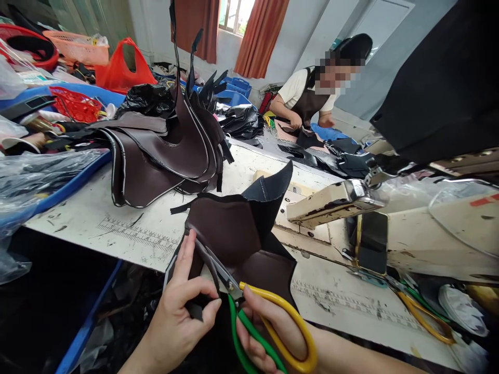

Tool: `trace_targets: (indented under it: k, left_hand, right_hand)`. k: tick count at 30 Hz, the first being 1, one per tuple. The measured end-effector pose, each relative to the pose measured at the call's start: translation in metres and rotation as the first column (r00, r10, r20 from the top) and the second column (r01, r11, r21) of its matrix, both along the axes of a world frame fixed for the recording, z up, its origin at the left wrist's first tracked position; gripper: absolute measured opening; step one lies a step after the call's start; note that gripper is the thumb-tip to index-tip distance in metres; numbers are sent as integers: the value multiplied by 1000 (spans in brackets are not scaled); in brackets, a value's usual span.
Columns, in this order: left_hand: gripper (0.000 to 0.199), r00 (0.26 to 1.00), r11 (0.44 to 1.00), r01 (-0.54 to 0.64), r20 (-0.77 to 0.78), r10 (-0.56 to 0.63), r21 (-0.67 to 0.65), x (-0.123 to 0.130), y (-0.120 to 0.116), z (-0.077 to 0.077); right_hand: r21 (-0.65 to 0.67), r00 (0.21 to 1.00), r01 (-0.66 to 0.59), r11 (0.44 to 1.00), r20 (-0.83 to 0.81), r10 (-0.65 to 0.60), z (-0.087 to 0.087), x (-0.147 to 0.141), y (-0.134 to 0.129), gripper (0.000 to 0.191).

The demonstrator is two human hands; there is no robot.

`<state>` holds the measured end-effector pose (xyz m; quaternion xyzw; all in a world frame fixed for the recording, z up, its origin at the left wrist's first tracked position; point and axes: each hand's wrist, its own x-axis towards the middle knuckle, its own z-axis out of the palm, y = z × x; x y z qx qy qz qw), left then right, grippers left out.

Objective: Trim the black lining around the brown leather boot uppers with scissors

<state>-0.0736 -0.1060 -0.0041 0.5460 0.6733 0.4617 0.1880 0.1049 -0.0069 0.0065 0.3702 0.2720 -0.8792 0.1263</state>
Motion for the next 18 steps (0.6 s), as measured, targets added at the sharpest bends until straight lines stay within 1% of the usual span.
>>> trace_targets:
  k: [3, 8, 10, 12, 13, 15, 16, 18]
  left_hand:
    - [15, 1000, 1000, 16, -8, -16, -1, -1, 0, 1]
    - [16, 998, 998, 57, -11, -57, -15, -6, -1, 2]
    - [17, 996, 997, 75, -44, -75, -10, -8, -2, 3]
    - [15, 993, 998, 64, -97, -65, -14, -7, -3, 2]
    - [14, 991, 999, 39, -130, -41, -16, -6, -3, 0]
    - [10, 976, 999, -49, -211, 46, -8, 0, -1, -3]
    - [10, 961, 994, -110, -255, 109, 7, 3, 1, -5]
    - [15, 906, 968, -245, -343, 248, 52, 9, 9, -9]
  right_hand:
    - [24, 996, -43, 999, 75, 41, 5, -5, 5, 70]
    - [7, 988, -122, 992, 96, 121, 13, -11, 24, 65]
    - [8, 983, -140, 990, 125, 138, 16, -15, 31, 63]
    - [1, 974, -156, 988, 166, 153, 18, -18, 35, 64]
    - [-2, 971, -160, 987, 180, 158, 18, -19, 35, 65]
    - [-4, 970, -155, 988, 191, 153, 16, -20, 33, 66]
    - [-2, 972, -146, 989, 187, 144, 15, -20, 30, 66]
    - [3, 977, -129, 992, 169, 127, 13, -21, 25, 67]
